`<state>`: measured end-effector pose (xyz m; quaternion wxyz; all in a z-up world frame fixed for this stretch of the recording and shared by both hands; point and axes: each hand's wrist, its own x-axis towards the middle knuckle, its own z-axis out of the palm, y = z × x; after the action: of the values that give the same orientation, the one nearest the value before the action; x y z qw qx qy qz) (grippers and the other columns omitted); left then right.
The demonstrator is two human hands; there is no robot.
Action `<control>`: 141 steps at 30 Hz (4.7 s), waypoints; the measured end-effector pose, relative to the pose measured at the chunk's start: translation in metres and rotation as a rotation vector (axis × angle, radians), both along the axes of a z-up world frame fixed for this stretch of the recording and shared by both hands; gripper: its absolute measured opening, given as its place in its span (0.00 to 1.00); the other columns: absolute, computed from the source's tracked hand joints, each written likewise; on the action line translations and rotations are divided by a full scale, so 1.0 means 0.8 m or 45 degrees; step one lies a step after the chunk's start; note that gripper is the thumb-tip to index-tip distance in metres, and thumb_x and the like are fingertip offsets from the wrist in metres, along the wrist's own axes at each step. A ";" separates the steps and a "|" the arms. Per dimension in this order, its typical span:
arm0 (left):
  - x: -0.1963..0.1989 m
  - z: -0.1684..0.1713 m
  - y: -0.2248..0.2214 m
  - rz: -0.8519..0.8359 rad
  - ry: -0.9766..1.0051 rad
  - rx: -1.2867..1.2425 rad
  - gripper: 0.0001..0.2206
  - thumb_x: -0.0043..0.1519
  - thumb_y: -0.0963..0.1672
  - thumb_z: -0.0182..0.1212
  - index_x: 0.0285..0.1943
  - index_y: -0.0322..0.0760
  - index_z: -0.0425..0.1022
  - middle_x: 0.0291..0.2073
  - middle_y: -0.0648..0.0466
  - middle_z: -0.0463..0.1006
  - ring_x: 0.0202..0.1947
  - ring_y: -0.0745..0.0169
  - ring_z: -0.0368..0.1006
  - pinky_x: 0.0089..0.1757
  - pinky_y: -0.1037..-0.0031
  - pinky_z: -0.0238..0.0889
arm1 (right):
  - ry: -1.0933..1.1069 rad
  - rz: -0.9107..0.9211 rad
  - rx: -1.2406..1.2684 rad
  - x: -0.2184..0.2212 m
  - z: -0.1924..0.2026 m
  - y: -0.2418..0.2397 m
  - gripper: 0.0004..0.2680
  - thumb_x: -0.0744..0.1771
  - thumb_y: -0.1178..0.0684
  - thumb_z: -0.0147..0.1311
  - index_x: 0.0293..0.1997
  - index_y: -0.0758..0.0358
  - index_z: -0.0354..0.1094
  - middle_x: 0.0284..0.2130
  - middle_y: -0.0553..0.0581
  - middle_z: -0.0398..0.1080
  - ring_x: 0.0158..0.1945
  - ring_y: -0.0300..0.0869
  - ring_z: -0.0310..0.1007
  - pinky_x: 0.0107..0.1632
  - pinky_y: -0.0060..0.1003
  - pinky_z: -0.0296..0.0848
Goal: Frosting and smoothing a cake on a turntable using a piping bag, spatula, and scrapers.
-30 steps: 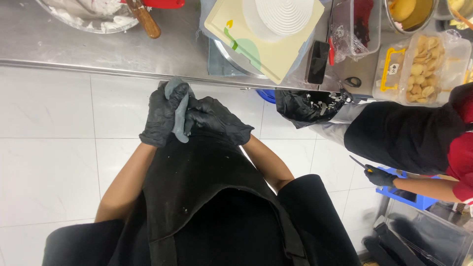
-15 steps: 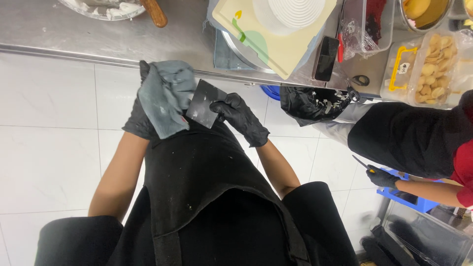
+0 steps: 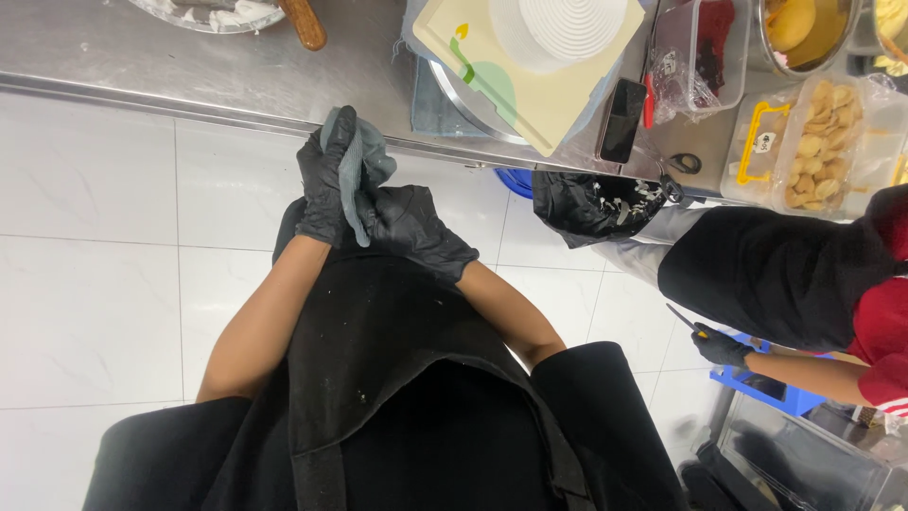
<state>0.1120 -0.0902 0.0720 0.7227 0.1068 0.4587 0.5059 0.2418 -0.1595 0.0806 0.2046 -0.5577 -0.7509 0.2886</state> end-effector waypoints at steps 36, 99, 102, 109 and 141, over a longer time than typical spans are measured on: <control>-0.068 0.081 0.014 -0.616 0.439 1.351 0.38 0.66 0.63 0.52 0.66 0.27 0.59 0.55 0.47 0.72 0.56 0.60 0.65 0.59 0.70 0.51 | 0.539 0.294 0.007 0.146 0.041 0.019 0.12 0.73 0.49 0.49 0.55 0.68 0.74 0.41 0.61 0.71 0.39 0.44 0.74 0.39 0.28 0.76; 0.145 -0.086 0.089 -0.050 -0.683 0.109 0.52 0.58 0.68 0.45 0.81 0.28 0.49 0.77 0.40 0.61 0.76 0.44 0.61 0.71 0.58 0.58 | 0.439 -0.350 -0.372 0.403 0.155 0.207 0.08 0.63 0.55 0.72 0.30 0.64 0.73 0.21 0.50 0.73 0.24 0.31 0.68 0.29 0.27 0.68; 0.162 -0.040 0.089 -0.134 -0.486 -0.018 0.50 0.55 0.70 0.45 0.79 0.39 0.50 0.73 0.49 0.62 0.71 0.51 0.64 0.66 0.59 0.61 | 0.401 -0.322 -0.272 0.406 0.145 0.205 0.08 0.64 0.54 0.71 0.30 0.63 0.75 0.23 0.50 0.76 0.27 0.30 0.72 0.33 0.28 0.73; 0.119 -0.235 0.079 -0.231 0.171 -0.258 0.51 0.65 0.68 0.43 0.80 0.23 0.62 0.49 0.37 0.61 0.49 0.35 0.46 0.49 0.52 0.40 | 0.421 -0.497 -0.349 0.399 0.157 0.188 0.07 0.63 0.53 0.70 0.31 0.62 0.74 0.25 0.50 0.77 0.28 0.30 0.75 0.34 0.29 0.75; 0.141 -0.138 0.106 -0.286 -0.533 -0.425 0.39 0.63 0.63 0.54 0.78 0.42 0.55 0.70 0.56 0.67 0.68 0.58 0.65 0.65 0.64 0.65 | 0.376 -0.645 -0.169 0.386 0.145 0.177 0.07 0.66 0.58 0.68 0.30 0.66 0.73 0.23 0.53 0.77 0.26 0.33 0.76 0.32 0.31 0.78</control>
<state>0.2251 -0.0052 -0.0387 0.8607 -0.0702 0.3616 0.3514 0.5504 -0.0178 0.1966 0.3400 -0.6914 -0.5296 0.3548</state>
